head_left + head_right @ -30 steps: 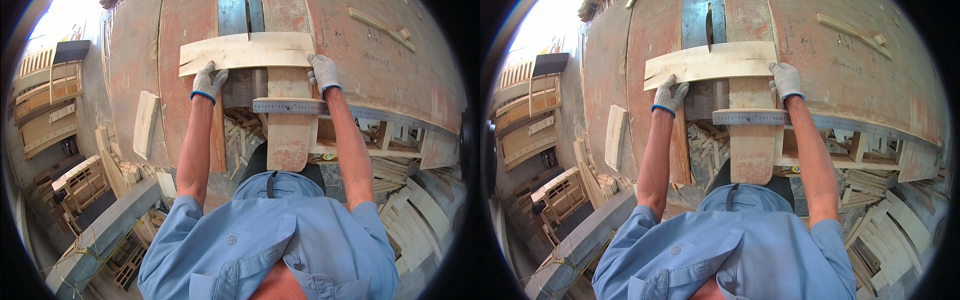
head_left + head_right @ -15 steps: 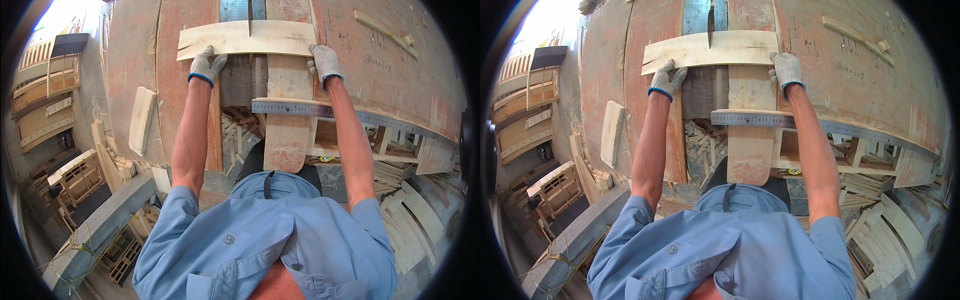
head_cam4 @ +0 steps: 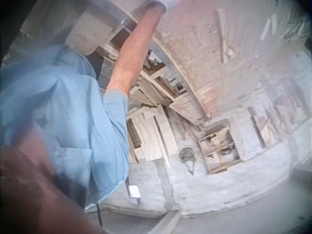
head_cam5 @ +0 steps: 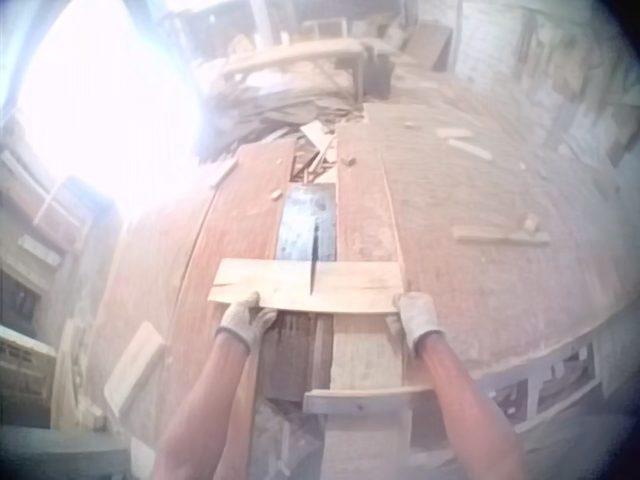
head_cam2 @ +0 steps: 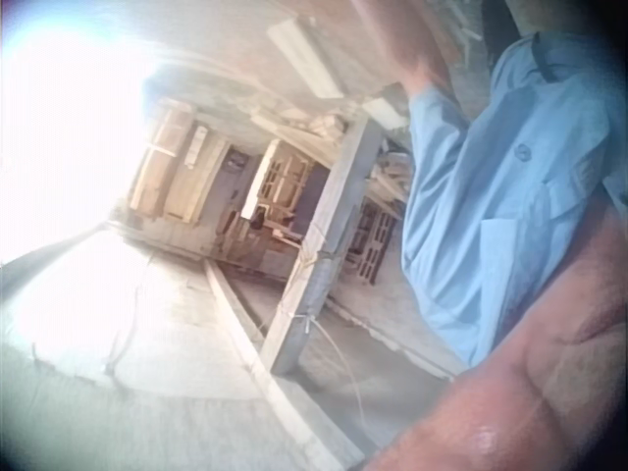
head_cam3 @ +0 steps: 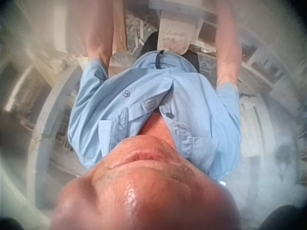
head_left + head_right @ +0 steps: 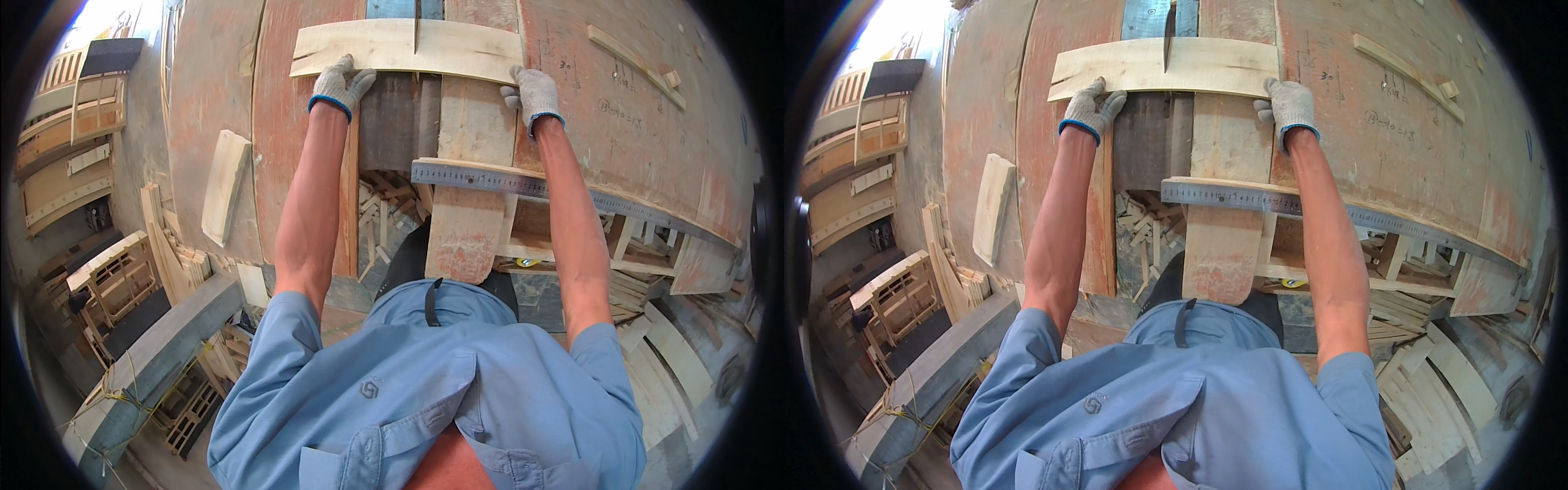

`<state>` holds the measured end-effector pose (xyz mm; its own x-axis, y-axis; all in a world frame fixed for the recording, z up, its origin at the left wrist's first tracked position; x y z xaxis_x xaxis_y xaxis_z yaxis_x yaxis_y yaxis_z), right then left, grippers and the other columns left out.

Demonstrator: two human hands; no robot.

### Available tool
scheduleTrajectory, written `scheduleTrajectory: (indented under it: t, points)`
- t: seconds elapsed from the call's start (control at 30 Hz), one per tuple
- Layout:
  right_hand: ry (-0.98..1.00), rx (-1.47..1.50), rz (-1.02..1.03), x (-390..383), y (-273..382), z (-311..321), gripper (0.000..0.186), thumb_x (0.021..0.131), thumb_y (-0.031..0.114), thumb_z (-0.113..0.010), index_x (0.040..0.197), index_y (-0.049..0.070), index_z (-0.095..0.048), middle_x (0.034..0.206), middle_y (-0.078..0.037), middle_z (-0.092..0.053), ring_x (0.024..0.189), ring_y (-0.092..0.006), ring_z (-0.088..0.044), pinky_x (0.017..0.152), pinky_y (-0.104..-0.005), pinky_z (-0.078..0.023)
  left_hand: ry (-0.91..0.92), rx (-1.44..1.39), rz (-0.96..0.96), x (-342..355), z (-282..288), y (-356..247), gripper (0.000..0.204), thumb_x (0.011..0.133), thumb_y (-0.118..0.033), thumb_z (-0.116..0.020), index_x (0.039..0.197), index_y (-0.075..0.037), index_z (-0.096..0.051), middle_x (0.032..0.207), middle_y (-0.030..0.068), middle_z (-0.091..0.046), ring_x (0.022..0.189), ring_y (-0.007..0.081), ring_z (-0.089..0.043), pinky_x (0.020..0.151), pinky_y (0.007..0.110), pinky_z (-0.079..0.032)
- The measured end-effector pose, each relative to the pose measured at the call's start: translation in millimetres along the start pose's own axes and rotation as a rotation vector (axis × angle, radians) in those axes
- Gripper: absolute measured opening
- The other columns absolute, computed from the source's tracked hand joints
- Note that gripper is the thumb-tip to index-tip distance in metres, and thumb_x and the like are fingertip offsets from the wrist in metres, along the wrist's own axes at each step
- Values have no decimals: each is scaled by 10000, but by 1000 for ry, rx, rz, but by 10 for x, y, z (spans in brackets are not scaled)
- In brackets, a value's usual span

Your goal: The person measures and marks a wooden frame, then selects and cuts several pieces of wood using a table saw. They sort through a pile of wood pieces, pick suitable ones, and cut them to size.

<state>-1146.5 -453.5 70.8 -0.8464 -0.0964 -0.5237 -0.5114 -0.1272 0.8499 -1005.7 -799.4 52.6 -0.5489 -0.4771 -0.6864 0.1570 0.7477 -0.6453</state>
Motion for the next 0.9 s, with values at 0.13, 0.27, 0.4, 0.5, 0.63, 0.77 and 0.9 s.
scheduleTrajectory:
  t: [0.13,0.27,0.4,0.5,0.63,0.77,0.9]
  points:
    - [-11,213,-19,4,-4,-45,244,952,132,-664,1067,-82,-634,1000,-182,-679,646,-237,-667,493,-284,-602,13,5,-9,-19,-41,1,309,1019,-177,-564,1244,31,-522,1082,238,-600,898,392,-685,768,464,-645]
    - [-67,311,-56,-50,67,-84,260,945,77,-653,1135,-94,-607,1119,-196,-633,836,-271,-677,576,-326,-662,20,-19,-8,61,-26,9,329,1018,-176,-563,1264,35,-506,1102,241,-595,912,415,-682,772,484,-637]
    - [-55,365,-72,-12,33,-110,292,959,46,-613,1211,-92,-560,1207,-200,-577,954,-297,-649,643,-366,-677,0,-24,-16,32,-58,4,336,1015,-170,-565,1274,34,-500,1113,240,-590,911,418,-680,770,489,-636]
    - [-52,367,-107,22,29,-133,329,982,50,-577,1276,-87,-519,1281,-197,-537,1047,-320,-619,724,-390,-679,-2,-34,-25,56,-74,1,329,1014,-164,-564,1271,34,-506,1109,238,-592,900,412,-680,766,486,-638]
    - [-62,388,-105,89,0,-135,332,980,39,-575,1282,-84,-510,1278,-198,-533,1053,-333,-617,743,-421,-676,-14,-51,-20,60,-113,-3,318,1011,-158,-567,1259,35,-518,1110,238,-592,895,408,-681,764,486,-639]
    - [-103,425,-67,66,65,-180,326,952,29,-609,1245,-92,-535,1215,-216,-568,972,-338,-648,700,-425,-686,-5,-60,-40,112,-125,-25,311,1008,-151,-571,1252,34,-522,1107,239,-593,894,410,-680,761,487,-639]
    - [-126,402,-51,159,75,-190,335,956,56,-613,1245,-94,-533,1216,-212,-571,995,-336,-646,744,-442,-682,-4,-77,-38,146,-218,-53,307,1007,-141,-570,1259,27,-519,1101,242,-596,891,415,-679,757,497,-638]
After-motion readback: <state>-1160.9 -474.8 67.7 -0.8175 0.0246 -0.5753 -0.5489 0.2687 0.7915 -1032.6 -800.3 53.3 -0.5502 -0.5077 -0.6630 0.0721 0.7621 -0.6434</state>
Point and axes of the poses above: each hand's wrist, its own x-axis towards the middle knuckle, its own z-axis out of the back of the hand, y = z × x, the point moved 5 cm from there along x, towards the middle knuckle
